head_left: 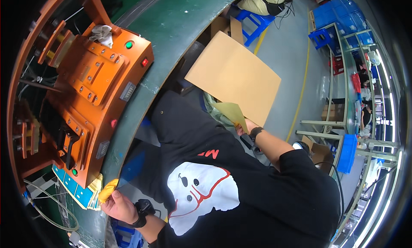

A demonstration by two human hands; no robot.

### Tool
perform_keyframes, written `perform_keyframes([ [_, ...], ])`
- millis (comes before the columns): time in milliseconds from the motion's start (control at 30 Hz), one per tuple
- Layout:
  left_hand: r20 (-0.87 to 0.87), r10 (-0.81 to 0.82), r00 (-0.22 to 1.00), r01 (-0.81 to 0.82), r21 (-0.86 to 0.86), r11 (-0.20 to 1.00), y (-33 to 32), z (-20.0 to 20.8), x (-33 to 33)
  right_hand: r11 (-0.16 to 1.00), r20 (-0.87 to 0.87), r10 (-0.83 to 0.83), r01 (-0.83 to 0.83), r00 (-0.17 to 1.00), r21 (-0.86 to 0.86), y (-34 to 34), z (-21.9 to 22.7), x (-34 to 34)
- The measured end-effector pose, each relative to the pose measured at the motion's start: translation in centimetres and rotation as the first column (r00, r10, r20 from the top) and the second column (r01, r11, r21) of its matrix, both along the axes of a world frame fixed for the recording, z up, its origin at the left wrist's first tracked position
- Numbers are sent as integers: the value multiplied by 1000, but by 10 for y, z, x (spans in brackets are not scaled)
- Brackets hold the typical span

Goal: Operator uses a pneumatic press machine to attach components to electronic board assemblies.

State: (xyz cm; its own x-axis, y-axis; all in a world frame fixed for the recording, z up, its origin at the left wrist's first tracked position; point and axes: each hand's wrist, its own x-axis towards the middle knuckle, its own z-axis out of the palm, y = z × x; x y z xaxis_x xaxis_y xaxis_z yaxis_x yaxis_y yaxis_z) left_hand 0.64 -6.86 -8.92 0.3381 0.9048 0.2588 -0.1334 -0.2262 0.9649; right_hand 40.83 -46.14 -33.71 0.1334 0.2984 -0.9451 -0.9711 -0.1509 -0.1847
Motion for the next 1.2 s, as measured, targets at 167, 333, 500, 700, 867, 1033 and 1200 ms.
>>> perform_keyframes([
  [167,-64,-41,997,44,45,998,-2,0,12,984,55,-177,178,983,-8,-60,-78,-1],
  [333,-62,-51,997,51,12,999,-2,1,24,941,359,165,-37,919,-337,-94,-108,31],
  [500,-191,91,977,-106,-68,992,-12,15,6,568,208,691,-342,692,-748,10,-2,24],
  [700,-359,212,909,-157,177,972,5,31,12,934,990,138,-338,34,-118,201,143,15],
  [867,-458,246,854,-163,213,963,8,52,10,562,707,-417,-774,-571,-293,378,329,-106],
  [1033,-458,0,889,2,4,1000,4,73,4,503,413,-614,-737,-672,-452,457,346,-144],
  [1200,-278,-11,961,-11,-79,997,59,87,-12,496,356,-705,-785,-614,-372,466,364,-123],
])
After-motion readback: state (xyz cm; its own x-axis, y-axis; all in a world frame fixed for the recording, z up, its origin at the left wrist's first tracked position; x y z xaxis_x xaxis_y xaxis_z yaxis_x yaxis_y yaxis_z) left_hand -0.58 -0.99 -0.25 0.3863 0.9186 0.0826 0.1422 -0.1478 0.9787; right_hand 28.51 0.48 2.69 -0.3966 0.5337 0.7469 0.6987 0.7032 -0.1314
